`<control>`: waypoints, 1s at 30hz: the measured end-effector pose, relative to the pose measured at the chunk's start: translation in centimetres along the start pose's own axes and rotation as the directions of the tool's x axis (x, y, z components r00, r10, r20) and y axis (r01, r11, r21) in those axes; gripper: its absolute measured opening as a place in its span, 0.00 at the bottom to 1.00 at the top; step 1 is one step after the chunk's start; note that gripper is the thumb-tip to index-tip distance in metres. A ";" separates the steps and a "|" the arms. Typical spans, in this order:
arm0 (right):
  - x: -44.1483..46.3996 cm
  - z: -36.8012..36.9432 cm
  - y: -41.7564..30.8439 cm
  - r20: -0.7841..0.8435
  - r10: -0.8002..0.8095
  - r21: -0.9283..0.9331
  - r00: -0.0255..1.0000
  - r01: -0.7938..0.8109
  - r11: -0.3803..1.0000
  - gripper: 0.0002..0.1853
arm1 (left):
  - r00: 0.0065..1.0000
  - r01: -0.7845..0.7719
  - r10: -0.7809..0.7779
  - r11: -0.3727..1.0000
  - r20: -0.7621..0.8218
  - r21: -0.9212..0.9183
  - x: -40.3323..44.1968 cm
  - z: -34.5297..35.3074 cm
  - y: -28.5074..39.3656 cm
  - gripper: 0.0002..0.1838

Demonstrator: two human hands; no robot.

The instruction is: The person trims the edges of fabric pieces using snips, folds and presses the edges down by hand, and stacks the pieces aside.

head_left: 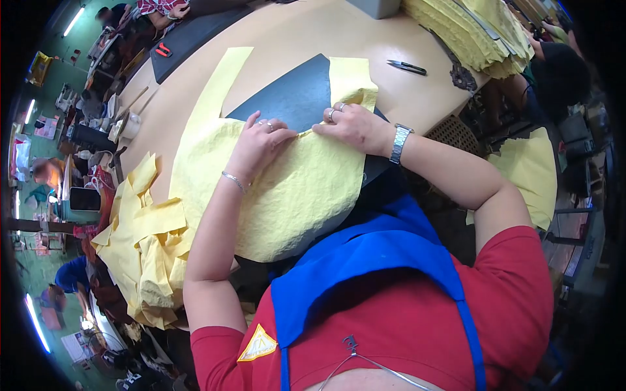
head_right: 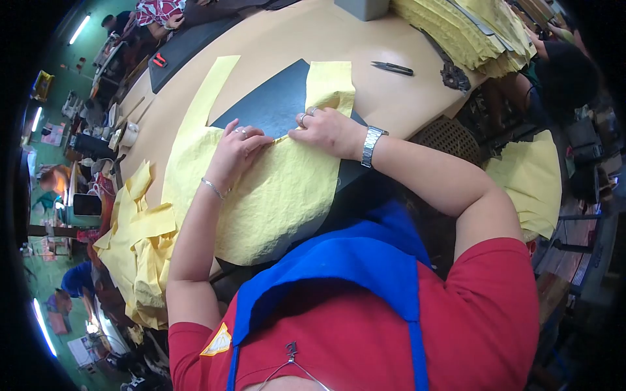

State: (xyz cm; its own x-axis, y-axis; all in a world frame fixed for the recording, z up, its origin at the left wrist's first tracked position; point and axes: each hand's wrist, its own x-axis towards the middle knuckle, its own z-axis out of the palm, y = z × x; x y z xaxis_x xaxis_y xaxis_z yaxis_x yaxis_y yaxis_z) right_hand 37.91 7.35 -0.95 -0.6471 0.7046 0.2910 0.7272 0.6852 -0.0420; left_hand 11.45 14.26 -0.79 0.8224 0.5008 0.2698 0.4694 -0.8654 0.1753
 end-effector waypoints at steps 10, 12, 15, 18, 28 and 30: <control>1.2 0.9 -3.0 -0.059 0.040 -0.118 0.997 -0.047 0.992 0.20 | 0.994 -0.059 0.071 0.988 -0.078 0.142 -0.6 0.6 -0.1 0.10; 1.6 1.3 -3.6 -0.024 0.085 -0.070 0.996 -0.086 0.994 0.21 | 0.995 -0.052 0.062 0.991 -0.081 0.127 -0.7 0.6 -0.3 0.10; 1.7 1.5 -4.1 -0.033 0.111 -0.066 0.993 -0.113 0.991 0.19 | 0.995 -0.034 0.045 0.992 -0.093 0.118 -1.2 0.1 -1.4 0.09; 2.0 0.9 -4.4 0.003 0.136 -0.057 0.991 -0.135 0.989 0.18 | 0.993 0.007 0.006 0.994 -0.116 0.106 -2.0 -0.5 -3.2 0.08; 3.6 -0.1 -5.0 0.130 0.202 0.012 0.971 -0.205 0.979 0.25 | 0.983 0.093 -0.072 0.988 -0.168 0.120 -2.2 0.1 -4.2 0.08; 4.4 0.0 -5.0 0.159 0.211 0.020 0.965 -0.217 0.976 0.26 | 0.981 0.099 -0.077 0.988 -0.179 0.117 -2.2 0.3 -4.3 0.08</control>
State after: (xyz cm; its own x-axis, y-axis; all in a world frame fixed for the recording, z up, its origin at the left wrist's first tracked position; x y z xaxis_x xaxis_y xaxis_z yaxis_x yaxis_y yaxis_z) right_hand 31.47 7.00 0.51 -0.5071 0.8534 0.1203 0.8453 0.5198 -0.1235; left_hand 7.71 16.86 -2.41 0.7134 0.5607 0.4203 0.5826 -0.8079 0.0889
